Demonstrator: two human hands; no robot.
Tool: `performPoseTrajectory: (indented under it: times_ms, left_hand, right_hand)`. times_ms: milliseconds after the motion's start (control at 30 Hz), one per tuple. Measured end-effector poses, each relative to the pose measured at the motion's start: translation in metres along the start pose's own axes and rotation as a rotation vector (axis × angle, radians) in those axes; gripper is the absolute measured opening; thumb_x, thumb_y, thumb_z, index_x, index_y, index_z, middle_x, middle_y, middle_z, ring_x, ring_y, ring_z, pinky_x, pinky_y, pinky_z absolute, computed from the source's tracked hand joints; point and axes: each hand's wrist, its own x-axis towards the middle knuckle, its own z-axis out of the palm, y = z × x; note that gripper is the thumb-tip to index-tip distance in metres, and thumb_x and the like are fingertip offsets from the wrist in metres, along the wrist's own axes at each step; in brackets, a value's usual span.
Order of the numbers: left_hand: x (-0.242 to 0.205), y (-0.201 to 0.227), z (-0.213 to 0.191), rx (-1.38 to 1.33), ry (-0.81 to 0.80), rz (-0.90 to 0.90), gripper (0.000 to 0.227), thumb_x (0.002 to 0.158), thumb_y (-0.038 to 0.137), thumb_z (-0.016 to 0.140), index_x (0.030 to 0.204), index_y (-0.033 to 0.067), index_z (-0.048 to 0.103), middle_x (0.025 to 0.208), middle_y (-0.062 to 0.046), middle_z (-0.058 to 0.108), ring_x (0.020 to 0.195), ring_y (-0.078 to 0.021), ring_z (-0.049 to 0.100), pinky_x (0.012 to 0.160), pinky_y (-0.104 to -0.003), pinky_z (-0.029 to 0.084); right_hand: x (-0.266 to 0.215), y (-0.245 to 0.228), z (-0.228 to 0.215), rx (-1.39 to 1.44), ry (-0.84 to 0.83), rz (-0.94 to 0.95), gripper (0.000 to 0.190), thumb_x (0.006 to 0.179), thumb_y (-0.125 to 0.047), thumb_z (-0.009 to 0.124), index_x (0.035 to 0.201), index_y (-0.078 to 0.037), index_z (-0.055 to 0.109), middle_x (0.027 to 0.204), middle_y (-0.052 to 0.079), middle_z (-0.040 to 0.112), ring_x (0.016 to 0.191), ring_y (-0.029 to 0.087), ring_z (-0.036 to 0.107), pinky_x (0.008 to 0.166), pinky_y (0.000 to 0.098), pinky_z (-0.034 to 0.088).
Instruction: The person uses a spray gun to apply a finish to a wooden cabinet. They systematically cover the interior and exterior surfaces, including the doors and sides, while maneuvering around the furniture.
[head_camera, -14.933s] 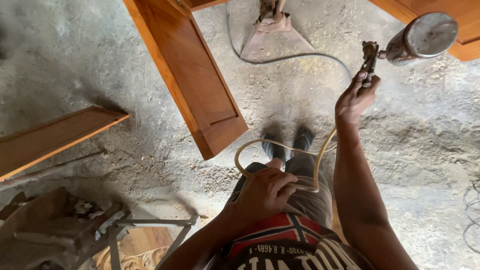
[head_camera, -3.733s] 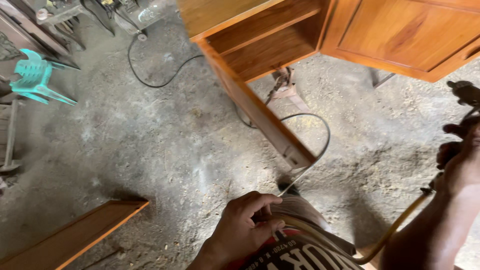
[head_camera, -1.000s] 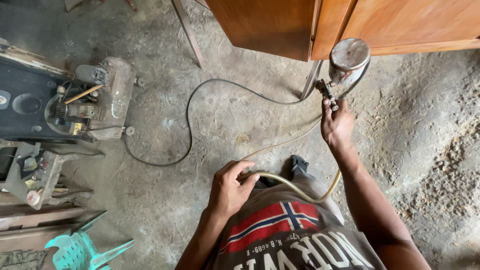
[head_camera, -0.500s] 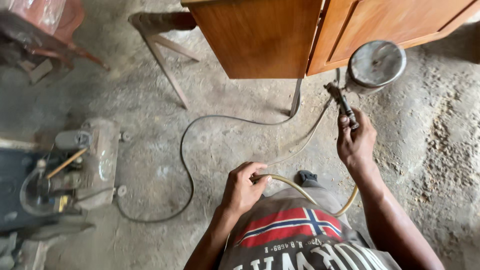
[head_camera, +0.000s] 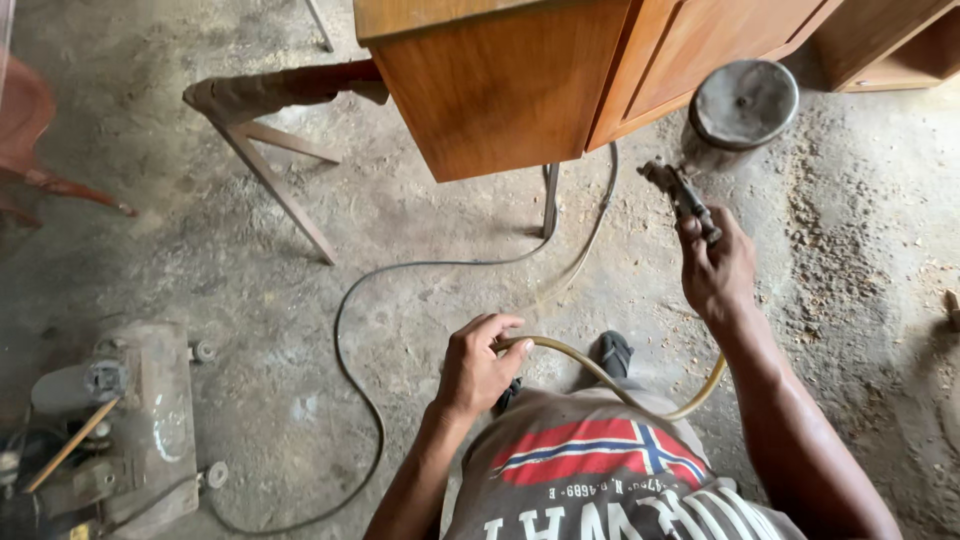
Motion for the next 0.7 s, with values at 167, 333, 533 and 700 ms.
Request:
performPoseTrajectory:
  times_ms: [167,333,533,700]
  left_hand:
    - [0.016,0.003,-0.006,-0.077,-0.046,0.019,0.029,0.083,0.01,0.081,0.11,0.003,0.073,0.092,-0.006,0.074,0.077,-0.0132,0.071,0.067,-0.028,0.058]
    - [0.033,0.019,-0.001,-0.07,-0.038,-0.132,0.03,0.081,0.01,0.082,0.109,0.0044,0.073,0.081,-0.006,0.071,0.07,-0.0121,0.068,0.063,-0.028,0.056]
    - [0.049,0.05,0.037,0.017,0.012,-0.102,0.031,0.08,0.012,0.082,0.109,0.005,0.074,0.08,-0.005,0.07,0.069,-0.0129,0.067,0.062,-0.029,0.056]
    - [0.067,0.081,0.088,0.051,-0.008,-0.084,0.03,0.082,0.014,0.082,0.109,0.0044,0.074,0.08,-0.007,0.069,0.068,-0.0146,0.067,0.06,-0.029,0.056]
  right_hand:
    - [0.007,-0.001,-0.023,0.128,0.094,-0.048,0.07,0.104,-0.069,0.031,0.107,-0.006,0.061,0.067,0.003,0.058,0.05,0.011,0.05,0.044,0.0326,0.04]
    - [0.035,-0.017,-0.045,0.336,0.096,-0.2,0.073,0.106,-0.072,0.033,0.109,-0.005,0.062,0.069,0.003,0.055,0.056,0.01,0.049,0.049,0.0304,0.037]
    - [0.081,0.002,-0.064,0.466,0.082,-0.266,0.066,0.106,-0.069,0.04,0.115,-0.004,0.05,0.083,0.003,0.063,0.063,0.01,0.055,0.051,0.027,0.043]
    - [0.128,0.062,-0.104,0.503,0.113,-0.198,0.06,0.11,-0.066,0.042,0.115,-0.006,0.045,0.086,0.005,0.065,0.065,0.01,0.057,0.052,0.0265,0.044]
